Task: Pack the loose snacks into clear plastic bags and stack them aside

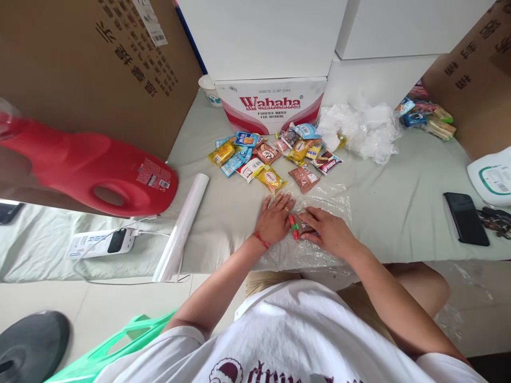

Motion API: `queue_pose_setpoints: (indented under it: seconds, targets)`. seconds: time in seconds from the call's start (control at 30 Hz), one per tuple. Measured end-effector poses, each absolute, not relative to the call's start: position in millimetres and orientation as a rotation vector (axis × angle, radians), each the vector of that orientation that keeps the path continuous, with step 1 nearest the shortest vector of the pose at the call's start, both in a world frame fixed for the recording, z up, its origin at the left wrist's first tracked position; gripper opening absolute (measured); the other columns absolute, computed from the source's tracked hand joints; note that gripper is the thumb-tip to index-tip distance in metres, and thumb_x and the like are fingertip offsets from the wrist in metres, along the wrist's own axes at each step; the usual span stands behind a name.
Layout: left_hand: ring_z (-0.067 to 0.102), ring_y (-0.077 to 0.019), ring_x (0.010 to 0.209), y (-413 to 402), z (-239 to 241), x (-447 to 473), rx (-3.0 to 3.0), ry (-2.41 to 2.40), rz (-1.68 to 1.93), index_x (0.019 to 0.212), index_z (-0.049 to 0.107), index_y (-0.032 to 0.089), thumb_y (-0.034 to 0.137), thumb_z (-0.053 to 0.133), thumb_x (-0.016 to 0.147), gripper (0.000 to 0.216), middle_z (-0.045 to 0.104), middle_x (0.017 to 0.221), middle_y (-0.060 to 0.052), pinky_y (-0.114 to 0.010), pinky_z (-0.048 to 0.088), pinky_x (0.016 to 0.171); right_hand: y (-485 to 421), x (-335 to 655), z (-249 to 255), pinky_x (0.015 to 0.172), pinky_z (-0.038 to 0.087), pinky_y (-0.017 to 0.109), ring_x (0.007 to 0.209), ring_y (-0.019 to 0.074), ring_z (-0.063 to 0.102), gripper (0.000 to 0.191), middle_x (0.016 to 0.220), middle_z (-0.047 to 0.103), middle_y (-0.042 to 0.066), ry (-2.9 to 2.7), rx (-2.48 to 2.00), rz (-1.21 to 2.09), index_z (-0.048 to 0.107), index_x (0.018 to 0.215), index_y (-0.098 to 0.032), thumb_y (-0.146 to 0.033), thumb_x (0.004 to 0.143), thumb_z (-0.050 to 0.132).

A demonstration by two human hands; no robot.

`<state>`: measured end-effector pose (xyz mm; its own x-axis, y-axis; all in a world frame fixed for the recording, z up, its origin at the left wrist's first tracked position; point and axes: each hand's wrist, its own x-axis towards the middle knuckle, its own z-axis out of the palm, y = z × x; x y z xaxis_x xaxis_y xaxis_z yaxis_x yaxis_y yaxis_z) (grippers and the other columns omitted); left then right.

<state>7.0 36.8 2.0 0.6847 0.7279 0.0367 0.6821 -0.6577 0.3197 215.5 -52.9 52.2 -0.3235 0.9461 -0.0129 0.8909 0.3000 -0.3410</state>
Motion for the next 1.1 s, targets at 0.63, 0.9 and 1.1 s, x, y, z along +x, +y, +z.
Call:
queue_pose_setpoints:
  seconds: [0.63,0.9,1.1]
  targets:
    - [0.056,-0.0236,0.132,0.5,34.7,-2.2,2.747,0.718,0.772,0.132,0.067,0.024,0.019,0.05,0.099,0.037,0.068,0.139,-0.006,-0.044,0.044,0.106,-54.6,213.5,28.3,0.104,0.055,0.046,0.129,0.0285,0.06,0.036,0.147,0.057,0.013,-2.046,-1.687,0.42,0.068,0.134,-0.023,-0.03,0.104,0.048]
    - [0.06,-0.0229,0.128,4.3,27.8,2.5,2.687,0.675,0.416,0.135,0.067,0.029,0.027,0.044,0.104,0.039,0.069,0.138,-0.005,-0.044,0.038,0.103,-136.8,234.0,35.3,0.097,0.054,0.048,0.115,0.0297,0.06,0.042,0.128,0.066,0.013,-2.142,-1.494,0.291,0.064,0.133,-0.024,-0.043,0.096,0.066]
    - [0.054,-0.0249,0.128,13.4,39.7,-5.6,2.688,0.708,0.165,0.139,0.063,0.041,0.033,0.044,0.102,0.043,0.064,0.145,0.001,-0.046,0.035,0.102,-157.2,226.4,19.7,0.089,0.054,0.042,0.099,0.0245,0.061,0.027,0.1,0.073,0.007,-2.19,-1.527,0.317,0.074,0.113,-0.028,-0.016,0.1,0.054]
